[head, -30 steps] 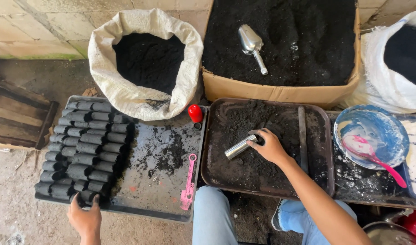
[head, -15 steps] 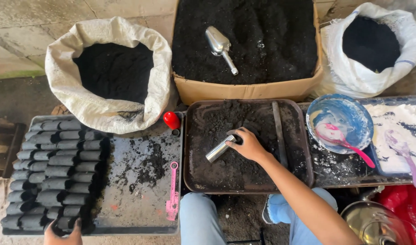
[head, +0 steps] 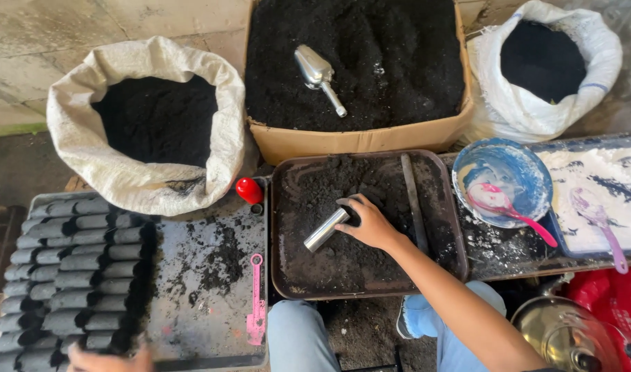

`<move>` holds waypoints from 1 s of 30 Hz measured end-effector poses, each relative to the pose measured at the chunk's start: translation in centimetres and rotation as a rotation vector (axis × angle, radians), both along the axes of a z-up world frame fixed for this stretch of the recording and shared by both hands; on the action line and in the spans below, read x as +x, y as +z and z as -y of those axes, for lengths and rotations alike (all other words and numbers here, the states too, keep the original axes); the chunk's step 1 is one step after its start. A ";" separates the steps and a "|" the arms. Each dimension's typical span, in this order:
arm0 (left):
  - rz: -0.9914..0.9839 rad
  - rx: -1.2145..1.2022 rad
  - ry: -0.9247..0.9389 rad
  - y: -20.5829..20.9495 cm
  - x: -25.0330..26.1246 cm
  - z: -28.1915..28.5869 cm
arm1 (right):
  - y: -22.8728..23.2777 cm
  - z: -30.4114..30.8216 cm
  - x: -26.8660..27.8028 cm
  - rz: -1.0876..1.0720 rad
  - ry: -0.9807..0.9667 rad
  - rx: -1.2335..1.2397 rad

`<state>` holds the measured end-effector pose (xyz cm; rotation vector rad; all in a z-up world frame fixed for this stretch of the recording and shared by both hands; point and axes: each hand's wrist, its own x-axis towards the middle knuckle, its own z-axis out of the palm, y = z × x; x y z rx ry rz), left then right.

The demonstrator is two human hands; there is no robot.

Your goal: The person is manually producing compressed charcoal briquettes by filling a cylindrical metal mold with powder and tamping it down with a rod.

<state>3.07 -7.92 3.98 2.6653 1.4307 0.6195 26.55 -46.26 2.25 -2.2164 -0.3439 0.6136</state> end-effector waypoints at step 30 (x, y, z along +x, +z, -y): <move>0.196 -0.870 -0.700 -5.1 15.6 24.4 | -8.8 1.5 1.6 0.766 0.084 -0.390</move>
